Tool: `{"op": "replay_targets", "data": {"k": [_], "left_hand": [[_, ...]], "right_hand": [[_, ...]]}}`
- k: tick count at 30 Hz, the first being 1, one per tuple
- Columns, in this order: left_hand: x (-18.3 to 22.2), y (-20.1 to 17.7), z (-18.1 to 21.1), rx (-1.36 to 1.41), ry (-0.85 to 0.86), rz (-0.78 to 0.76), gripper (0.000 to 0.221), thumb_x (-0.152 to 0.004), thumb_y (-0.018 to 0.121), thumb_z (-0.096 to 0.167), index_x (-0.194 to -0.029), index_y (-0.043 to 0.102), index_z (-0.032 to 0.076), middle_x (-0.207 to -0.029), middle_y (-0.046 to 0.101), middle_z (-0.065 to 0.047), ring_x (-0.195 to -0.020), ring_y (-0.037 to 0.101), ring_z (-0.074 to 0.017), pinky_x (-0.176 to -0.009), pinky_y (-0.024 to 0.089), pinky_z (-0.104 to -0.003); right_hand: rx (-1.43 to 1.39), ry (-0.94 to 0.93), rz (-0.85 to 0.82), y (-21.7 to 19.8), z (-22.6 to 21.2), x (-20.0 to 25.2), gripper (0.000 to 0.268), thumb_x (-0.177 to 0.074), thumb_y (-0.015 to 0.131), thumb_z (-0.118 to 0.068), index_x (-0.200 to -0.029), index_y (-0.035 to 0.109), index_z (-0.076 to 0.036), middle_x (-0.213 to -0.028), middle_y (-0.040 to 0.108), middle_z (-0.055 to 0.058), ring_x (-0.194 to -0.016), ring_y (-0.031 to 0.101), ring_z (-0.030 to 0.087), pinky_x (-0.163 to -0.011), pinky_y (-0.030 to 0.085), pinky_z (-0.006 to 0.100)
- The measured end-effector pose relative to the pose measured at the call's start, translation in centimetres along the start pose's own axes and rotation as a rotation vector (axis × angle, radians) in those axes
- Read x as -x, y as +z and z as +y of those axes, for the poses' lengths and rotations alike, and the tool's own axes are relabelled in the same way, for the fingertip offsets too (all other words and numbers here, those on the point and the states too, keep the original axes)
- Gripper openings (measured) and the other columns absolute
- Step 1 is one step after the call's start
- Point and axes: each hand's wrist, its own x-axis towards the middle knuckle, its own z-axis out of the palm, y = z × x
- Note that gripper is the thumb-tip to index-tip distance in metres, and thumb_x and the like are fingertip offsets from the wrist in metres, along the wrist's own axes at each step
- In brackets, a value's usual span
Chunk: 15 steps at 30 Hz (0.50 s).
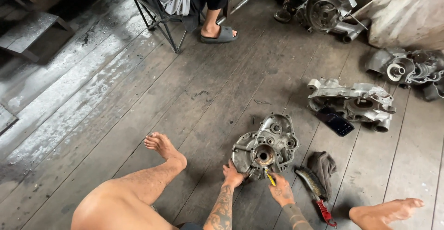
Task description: Scraping and cleaning residue from a motorcycle engine casing using a small hand tool and a wire brush.
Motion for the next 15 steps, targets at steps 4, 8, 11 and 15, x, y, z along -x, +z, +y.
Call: {"op": "replay_targets", "data": {"k": [4, 8, 11, 15], "left_hand": [[0.6, -0.3, 0.5, 0.004, -0.012, -0.027, 0.131, -0.078, 0.089, 0.043, -0.164, -0.006, 0.018, -0.168, -0.013, -0.022, -0.157, -0.002, -0.0403, -0.127, 0.02, -0.056], [0.5, -0.4, 0.3, 0.011, -0.017, -0.017, 0.128, -0.081, 0.089, 0.038, -0.164, -0.006, 0.02, -0.168, -0.014, -0.022, -0.157, -0.003, -0.0398, -0.128, 0.017, -0.054], [0.3, -0.2, 0.2, 0.022, -0.011, -0.02, 0.129, -0.08, 0.089, 0.038, -0.164, -0.006, 0.02, -0.168, -0.015, -0.023, -0.157, -0.005, -0.0396, -0.129, 0.015, -0.055], [-0.1, 0.1, 0.0, -0.002, -0.011, -0.016, 0.129, -0.081, 0.089, 0.04, -0.164, -0.008, 0.021, -0.168, -0.017, -0.023, -0.157, -0.008, -0.0404, -0.129, 0.014, -0.055]], "right_hand": [[0.073, -0.066, 0.169, -0.3, 1.0, -0.3, 0.056, -0.085, 0.056, -0.005, -0.137, 0.063, -0.022, -0.13, 0.068, 0.011, -0.107, 0.071, 0.029, -0.088, 0.062, 0.045], [0.039, -0.036, 0.061, 0.2, 1.5, -0.9, 0.059, -0.083, 0.058, -0.004, -0.14, 0.061, -0.02, -0.128, 0.07, 0.01, -0.079, 0.069, 0.019, -0.071, 0.059, 0.033], [0.049, -0.026, 0.086, 0.2, 2.3, -1.3, 0.056, -0.083, 0.057, -0.008, -0.138, 0.062, -0.018, -0.132, 0.067, 0.014, -0.082, 0.069, 0.023, -0.07, 0.06, 0.035], [-0.08, 0.041, -0.058, -0.1, 1.5, -1.1, 0.066, -0.088, 0.063, 0.005, -0.148, 0.054, -0.02, -0.148, 0.058, 0.022, -0.044, 0.047, 0.007, -0.036, 0.043, 0.018]]}}
